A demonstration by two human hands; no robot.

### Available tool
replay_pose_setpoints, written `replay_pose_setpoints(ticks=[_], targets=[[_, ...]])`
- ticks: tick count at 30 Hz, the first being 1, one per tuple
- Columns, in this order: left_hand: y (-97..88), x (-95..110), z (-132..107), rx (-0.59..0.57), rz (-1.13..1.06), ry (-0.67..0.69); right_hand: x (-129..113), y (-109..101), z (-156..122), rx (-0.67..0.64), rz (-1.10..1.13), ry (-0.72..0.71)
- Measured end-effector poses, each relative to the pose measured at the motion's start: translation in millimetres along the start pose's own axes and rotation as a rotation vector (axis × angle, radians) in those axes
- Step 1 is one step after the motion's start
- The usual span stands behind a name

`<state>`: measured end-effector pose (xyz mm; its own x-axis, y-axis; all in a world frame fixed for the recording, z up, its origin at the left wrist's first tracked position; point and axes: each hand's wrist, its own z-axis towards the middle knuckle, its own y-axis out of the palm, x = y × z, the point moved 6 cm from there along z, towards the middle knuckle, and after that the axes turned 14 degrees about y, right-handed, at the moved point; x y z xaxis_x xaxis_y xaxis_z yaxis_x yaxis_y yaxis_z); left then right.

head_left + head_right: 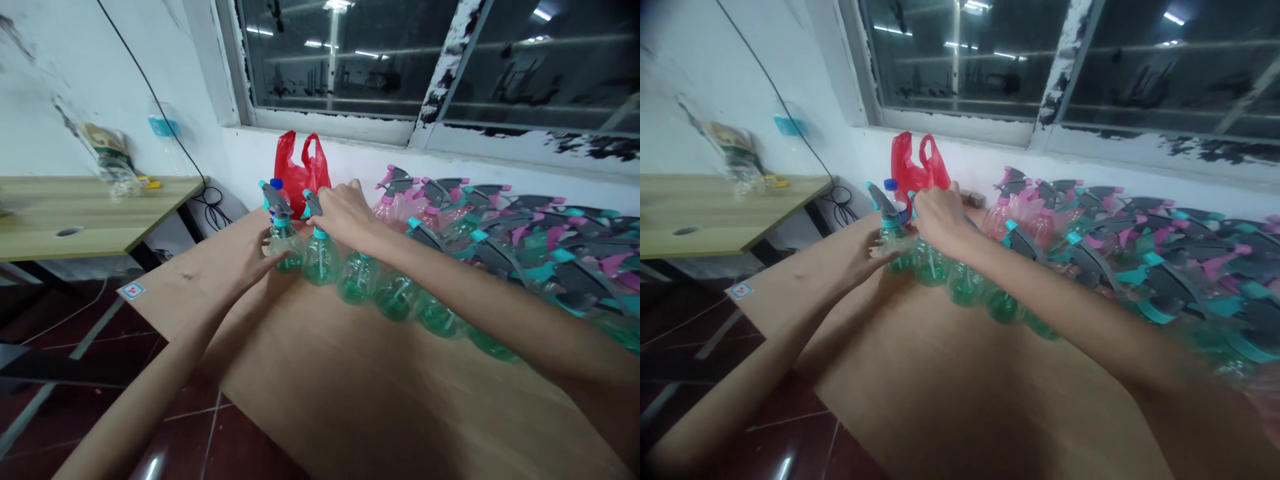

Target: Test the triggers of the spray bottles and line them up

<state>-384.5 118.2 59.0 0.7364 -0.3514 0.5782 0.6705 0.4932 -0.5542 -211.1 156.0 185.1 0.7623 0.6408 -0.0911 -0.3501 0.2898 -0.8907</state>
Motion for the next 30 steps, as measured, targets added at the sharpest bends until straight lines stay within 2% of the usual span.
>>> replay_pose_setpoints(ticks=[7, 13, 17, 21, 24, 27, 30], targets=[[0.7, 2.6, 6.2, -0.004, -0.005, 0.029, 3.8, -2.2, 3.0, 0.025, -0.016, 0.018], [-7.6, 11.2, 2.6, 0.028, 0.025, -0.031, 1.7, -19.1, -2.3, 0.041, 0.031, -0.004], [-26.3, 23.5, -11.9, 0.113, 0.045, -0.084, -3.8, -31.7, -12.7, 0.051, 0.058, -0.026], [-41.7, 51.7, -43.5, 0.25, 0.051, -0.071, -8.2, -46.0, -28.7, 0.097, 0.099, -0.071], [-25.2, 71.7, -73.2, 0.268, 0.011, -0.061, -6.4, -63.9, -48.8, 0.131, 0.173, -0.105], [16.8, 81.7, -93.3, 0.173, -0.07, -0.068, 1.8, -87.8, -83.7, 0.12, 0.273, -0.119], [58.6, 86.1, -94.5, 0.089, -0.135, -0.049, 18.3, -106.3, -131.7, 0.05, 0.301, -0.095]])
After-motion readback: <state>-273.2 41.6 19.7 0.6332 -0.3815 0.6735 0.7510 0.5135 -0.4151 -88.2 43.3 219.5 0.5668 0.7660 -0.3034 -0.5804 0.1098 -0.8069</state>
